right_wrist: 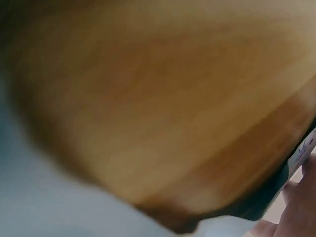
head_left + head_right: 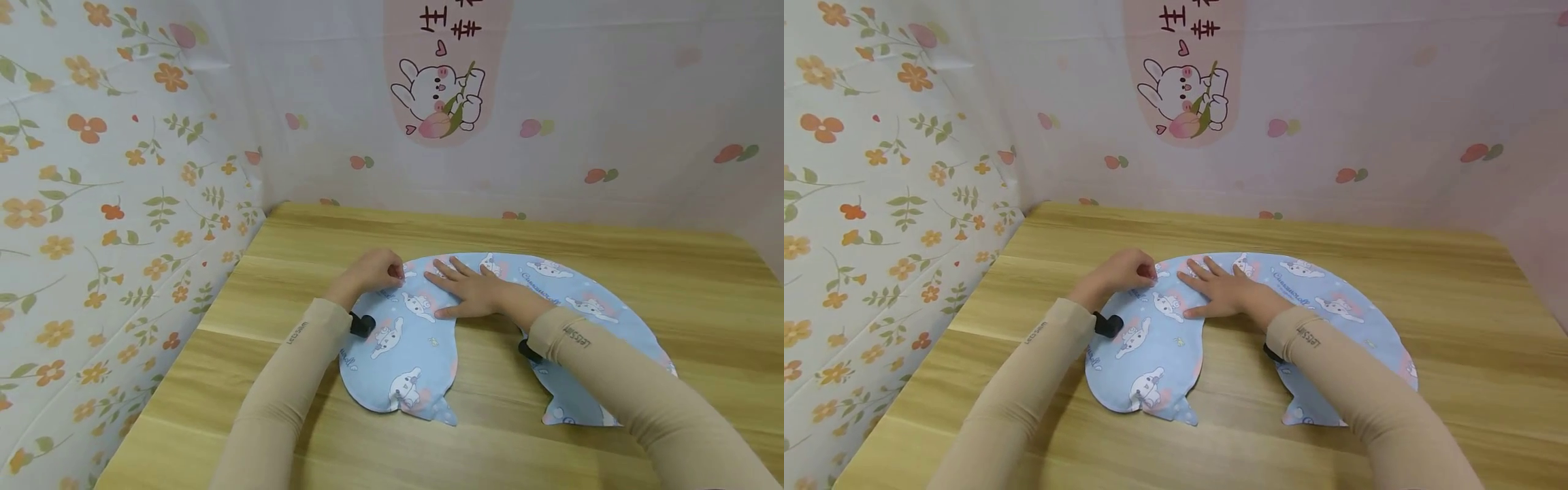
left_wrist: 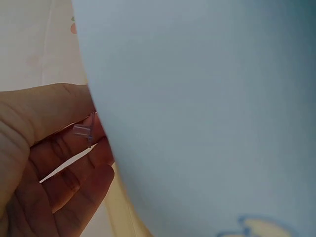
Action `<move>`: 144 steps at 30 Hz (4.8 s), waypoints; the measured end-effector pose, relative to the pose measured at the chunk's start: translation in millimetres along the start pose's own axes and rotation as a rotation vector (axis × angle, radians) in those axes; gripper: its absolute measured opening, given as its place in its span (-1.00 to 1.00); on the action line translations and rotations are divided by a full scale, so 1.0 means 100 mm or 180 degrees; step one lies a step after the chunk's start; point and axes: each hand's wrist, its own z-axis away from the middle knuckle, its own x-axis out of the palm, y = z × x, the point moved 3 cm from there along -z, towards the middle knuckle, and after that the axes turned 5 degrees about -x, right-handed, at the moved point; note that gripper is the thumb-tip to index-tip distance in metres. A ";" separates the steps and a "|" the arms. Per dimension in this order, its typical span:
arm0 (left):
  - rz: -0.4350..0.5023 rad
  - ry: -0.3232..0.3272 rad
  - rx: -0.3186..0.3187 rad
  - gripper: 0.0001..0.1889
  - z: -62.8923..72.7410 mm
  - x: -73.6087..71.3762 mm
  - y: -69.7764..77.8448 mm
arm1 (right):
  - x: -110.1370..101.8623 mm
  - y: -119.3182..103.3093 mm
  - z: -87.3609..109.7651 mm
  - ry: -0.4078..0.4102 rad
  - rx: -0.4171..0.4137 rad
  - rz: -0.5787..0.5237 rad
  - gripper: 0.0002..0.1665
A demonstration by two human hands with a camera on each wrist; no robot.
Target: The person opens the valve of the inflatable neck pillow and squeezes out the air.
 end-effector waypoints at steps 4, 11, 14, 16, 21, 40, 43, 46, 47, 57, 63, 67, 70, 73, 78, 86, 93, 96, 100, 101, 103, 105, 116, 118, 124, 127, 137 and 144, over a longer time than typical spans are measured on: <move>0.0048 0.0010 0.0009 -0.94 0.01 -0.02 0.03 | 0.03 0.00 -0.01 -0.0039 0.0066 -0.0002 0.11; 0.0126 -0.0018 -0.0062 -0.95 0.03 -0.05 0.08 | 0.03 -0.02 -0.02 -0.0191 0.0228 0.0125 0.19; 0.0105 -0.0031 -0.0078 -0.95 0.02 -0.04 0.09 | 0.03 -0.05 -0.02 -0.0284 0.0276 0.0101 0.23; 0.0082 -0.0031 -0.0078 -0.95 0.01 -0.03 0.08 | 0.03 -0.08 -0.02 -0.0332 0.0301 0.0061 0.29; 0.0047 -0.0016 -0.0076 -0.95 0.01 0.00 0.06 | 0.04 -0.12 -0.05 -0.0361 0.0302 0.0078 0.41; 0.0188 -0.0013 -0.0045 -0.96 0.01 -0.03 0.05 | -0.04 -0.21 0.00 -0.0298 0.0346 -0.0265 0.30; 0.0186 -0.0001 -0.0015 -0.96 0.01 -0.03 0.04 | -0.05 -0.21 -0.01 -0.0266 0.0355 -0.0282 0.21; 0.0183 0.0001 0.0016 -0.95 0.00 -0.02 0.04 | -0.06 -0.21 -0.07 -0.0203 0.0327 -0.0311 0.14; 0.0188 0.0000 0.0017 -0.96 0.00 -0.02 0.04 | -0.06 -0.20 -0.09 -0.0182 0.0325 -0.0332 0.11; 0.0343 0.0001 -0.0036 -0.95 0.05 0.00 0.03 | -0.03 -0.15 -0.25 -0.0168 0.0409 -0.0301 0.08; 0.0303 0.0022 -0.0058 -0.95 0.07 -0.02 0.03 | -0.05 -0.17 -0.28 -0.0270 0.0459 -0.0162 0.08; 0.0240 0.0046 -0.0031 -0.95 0.07 -0.03 0.03 | -0.10 -0.21 -0.31 -0.0202 0.0405 -0.0320 -0.01; 0.0169 0.0066 -0.0035 -0.95 0.06 -0.03 0.02 | -0.13 -0.21 -0.35 -0.0100 0.0348 -0.0506 -0.10; 0.0125 0.0061 -0.0087 -0.94 0.06 -0.02 0.01 | -0.15 -0.19 -0.39 0.0026 0.0305 -0.0596 -0.16; 0.0054 0.0038 -0.0039 -0.92 0.09 -0.03 0.00 | -0.17 -0.16 -0.44 0.0336 0.0257 -0.0770 -0.30; -0.0404 0.0158 0.0360 -0.69 0.46 -0.06 -0.03 | -0.16 -0.25 -0.55 0.0374 0.0029 -0.0891 -0.39; -0.0308 0.0226 0.0582 -0.56 0.83 -0.11 -0.06 | -0.20 -0.22 -0.54 0.0374 0.0206 -0.0887 -0.39; -0.0327 0.0235 0.0608 -0.53 0.95 -0.11 -0.12 | -0.18 -0.24 -0.57 0.0404 0.0180 -0.0962 -0.40; -0.0367 0.0072 0.0703 -0.33 1.08 -0.02 -0.15 | -0.16 -0.27 -0.61 0.0436 0.0214 -0.1120 -0.44; -0.0363 -0.0003 0.0699 -0.25 1.11 0.02 -0.16 | -0.16 -0.28 -0.61 0.0435 0.0221 -0.1148 -0.44; -0.0331 -0.0193 0.0604 -0.10 1.15 0.11 -0.16 | -0.15 -0.28 -0.62 0.0410 0.0190 -0.1151 -0.42; -0.0366 -0.0393 0.0471 0.04 1.18 0.21 -0.13 | -0.15 -0.26 -0.60 0.0371 0.0151 -0.1107 -0.37; -0.0772 -0.0951 0.0610 0.00 1.16 0.48 0.12 | -0.11 -0.07 -0.47 -0.0032 0.0035 -0.0870 -0.19; -0.0807 -0.1010 0.0648 -0.01 1.15 0.50 0.13 | -0.10 -0.08 -0.49 -0.0047 0.0004 -0.0858 -0.18; -0.0921 -0.1242 0.0513 0.02 1.12 0.50 0.16 | -0.10 -0.10 -0.51 -0.0061 0.0029 -0.0855 -0.17; -0.1051 -0.1350 0.0367 0.04 1.12 0.51 0.15 | -0.09 -0.11 -0.52 -0.0084 0.0038 -0.0855 -0.16; -0.1692 -0.1546 0.0190 0.14 1.07 0.57 0.19 | -0.10 -0.11 -0.52 -0.0102 0.0043 -0.0785 -0.16; -0.1528 -0.1521 0.0218 0.13 1.07 0.55 0.23 | -0.08 -0.08 -0.53 -0.0108 0.0070 -0.0808 -0.16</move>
